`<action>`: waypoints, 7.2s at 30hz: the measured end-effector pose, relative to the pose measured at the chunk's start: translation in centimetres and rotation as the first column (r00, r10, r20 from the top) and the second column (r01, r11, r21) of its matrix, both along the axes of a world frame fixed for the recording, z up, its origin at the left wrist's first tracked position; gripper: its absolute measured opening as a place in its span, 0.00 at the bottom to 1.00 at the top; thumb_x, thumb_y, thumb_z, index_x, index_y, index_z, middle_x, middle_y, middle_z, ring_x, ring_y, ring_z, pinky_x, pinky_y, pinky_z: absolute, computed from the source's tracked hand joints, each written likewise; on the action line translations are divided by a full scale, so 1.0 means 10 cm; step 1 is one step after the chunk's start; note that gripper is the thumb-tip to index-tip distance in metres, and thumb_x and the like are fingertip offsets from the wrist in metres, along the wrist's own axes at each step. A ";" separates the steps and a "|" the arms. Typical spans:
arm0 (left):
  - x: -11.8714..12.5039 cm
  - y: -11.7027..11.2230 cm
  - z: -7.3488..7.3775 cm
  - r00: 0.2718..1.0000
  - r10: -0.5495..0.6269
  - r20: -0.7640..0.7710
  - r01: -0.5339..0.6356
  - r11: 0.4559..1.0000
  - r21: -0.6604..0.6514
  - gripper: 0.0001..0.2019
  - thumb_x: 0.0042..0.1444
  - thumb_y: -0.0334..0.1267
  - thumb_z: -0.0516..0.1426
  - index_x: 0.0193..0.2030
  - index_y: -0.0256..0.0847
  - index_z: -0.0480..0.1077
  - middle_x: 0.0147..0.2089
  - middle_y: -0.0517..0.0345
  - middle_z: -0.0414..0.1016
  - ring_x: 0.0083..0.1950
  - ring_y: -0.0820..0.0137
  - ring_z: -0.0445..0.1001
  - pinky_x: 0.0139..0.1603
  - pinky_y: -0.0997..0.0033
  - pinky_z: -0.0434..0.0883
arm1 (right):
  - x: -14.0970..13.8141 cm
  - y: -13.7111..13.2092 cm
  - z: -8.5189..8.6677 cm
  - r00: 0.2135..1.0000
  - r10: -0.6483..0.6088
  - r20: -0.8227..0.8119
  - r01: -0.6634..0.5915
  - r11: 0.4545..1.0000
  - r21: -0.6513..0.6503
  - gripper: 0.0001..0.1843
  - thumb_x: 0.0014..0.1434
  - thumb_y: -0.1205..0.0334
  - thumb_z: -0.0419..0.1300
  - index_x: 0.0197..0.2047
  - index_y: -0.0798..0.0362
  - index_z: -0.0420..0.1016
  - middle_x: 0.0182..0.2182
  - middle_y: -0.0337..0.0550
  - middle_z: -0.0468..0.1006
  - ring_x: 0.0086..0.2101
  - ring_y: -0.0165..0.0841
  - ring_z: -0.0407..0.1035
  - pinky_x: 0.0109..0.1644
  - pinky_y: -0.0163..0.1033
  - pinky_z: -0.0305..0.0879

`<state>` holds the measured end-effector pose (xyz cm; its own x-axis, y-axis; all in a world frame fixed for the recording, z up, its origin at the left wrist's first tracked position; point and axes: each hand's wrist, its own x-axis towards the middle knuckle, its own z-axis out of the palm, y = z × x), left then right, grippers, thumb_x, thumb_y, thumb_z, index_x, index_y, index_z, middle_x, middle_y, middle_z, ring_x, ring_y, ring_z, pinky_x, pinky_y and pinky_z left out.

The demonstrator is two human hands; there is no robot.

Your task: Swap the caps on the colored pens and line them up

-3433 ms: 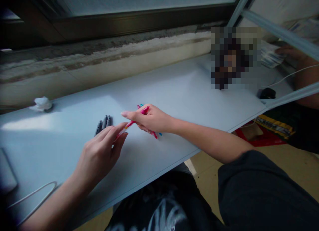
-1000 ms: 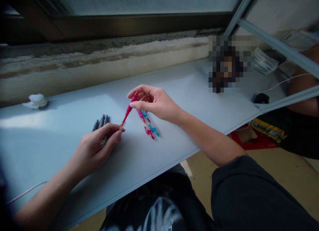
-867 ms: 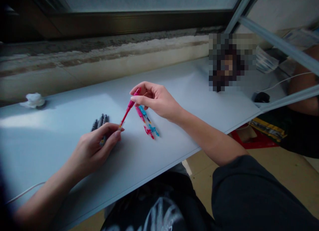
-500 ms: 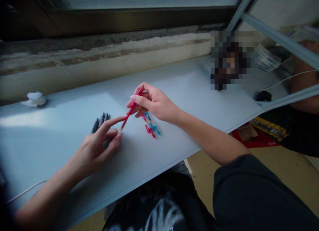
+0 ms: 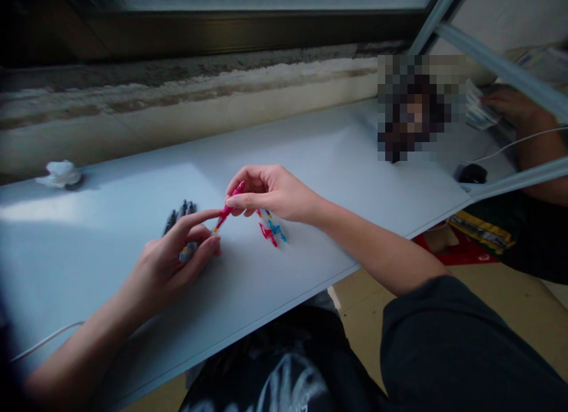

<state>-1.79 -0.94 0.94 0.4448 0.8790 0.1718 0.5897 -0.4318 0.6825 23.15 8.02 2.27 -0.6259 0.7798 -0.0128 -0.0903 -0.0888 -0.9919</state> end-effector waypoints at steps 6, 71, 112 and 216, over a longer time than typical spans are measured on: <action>0.03 -0.02 0.01 1.000 0.021 0.010 -0.022 0.994 0.111 0.14 0.76 0.40 0.56 0.63 0.44 0.76 0.35 0.63 0.83 0.30 0.75 0.78 0.36 0.78 0.73 | 0.03 -0.05 0.02 0.971 -0.017 0.240 -0.024 0.986 0.167 0.32 0.68 0.37 0.69 0.25 0.53 0.67 0.17 0.33 0.70 0.20 0.24 0.60 0.27 0.33 0.57; 0.05 -0.09 -0.03 0.929 -0.369 -0.019 0.369 0.923 0.109 0.08 0.76 0.44 0.62 0.56 0.46 0.78 0.39 0.57 0.82 0.39 0.68 0.81 0.43 0.71 0.76 | 0.00 -0.01 -0.02 0.989 0.005 0.150 -0.019 0.996 0.091 0.27 0.63 0.41 0.75 0.30 0.55 0.72 0.17 0.31 0.70 0.19 0.22 0.60 0.23 0.30 0.54; 0.14 -0.06 -0.03 0.922 -0.365 -0.128 0.386 0.881 0.274 0.07 0.79 0.37 0.57 0.57 0.41 0.74 0.41 0.55 0.83 0.41 0.64 0.81 0.45 0.65 0.75 | 0.02 -0.04 0.00 0.977 0.030 0.211 -0.071 0.980 0.188 0.19 0.70 0.48 0.67 0.37 0.55 0.72 0.25 0.35 0.73 0.27 0.26 0.67 0.32 0.33 0.66; -0.17 0.09 -0.06 0.793 0.383 -0.473 -0.261 0.916 0.304 0.15 0.77 0.47 0.52 0.57 0.44 0.75 0.39 0.53 0.79 0.38 0.59 0.79 0.36 0.63 0.68 | -0.07 -0.13 -0.07 0.572 -0.332 0.750 -0.255 0.797 0.547 0.15 0.74 0.56 0.65 0.58 0.56 0.77 0.34 0.44 0.81 0.34 0.36 0.71 0.38 0.39 0.52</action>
<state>-3.44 -0.08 0.39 0.2180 0.9555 0.1986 0.9559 -0.2501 0.1540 22.42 6.70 1.61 -0.5465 0.8361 -0.0475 0.7444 0.4591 -0.4849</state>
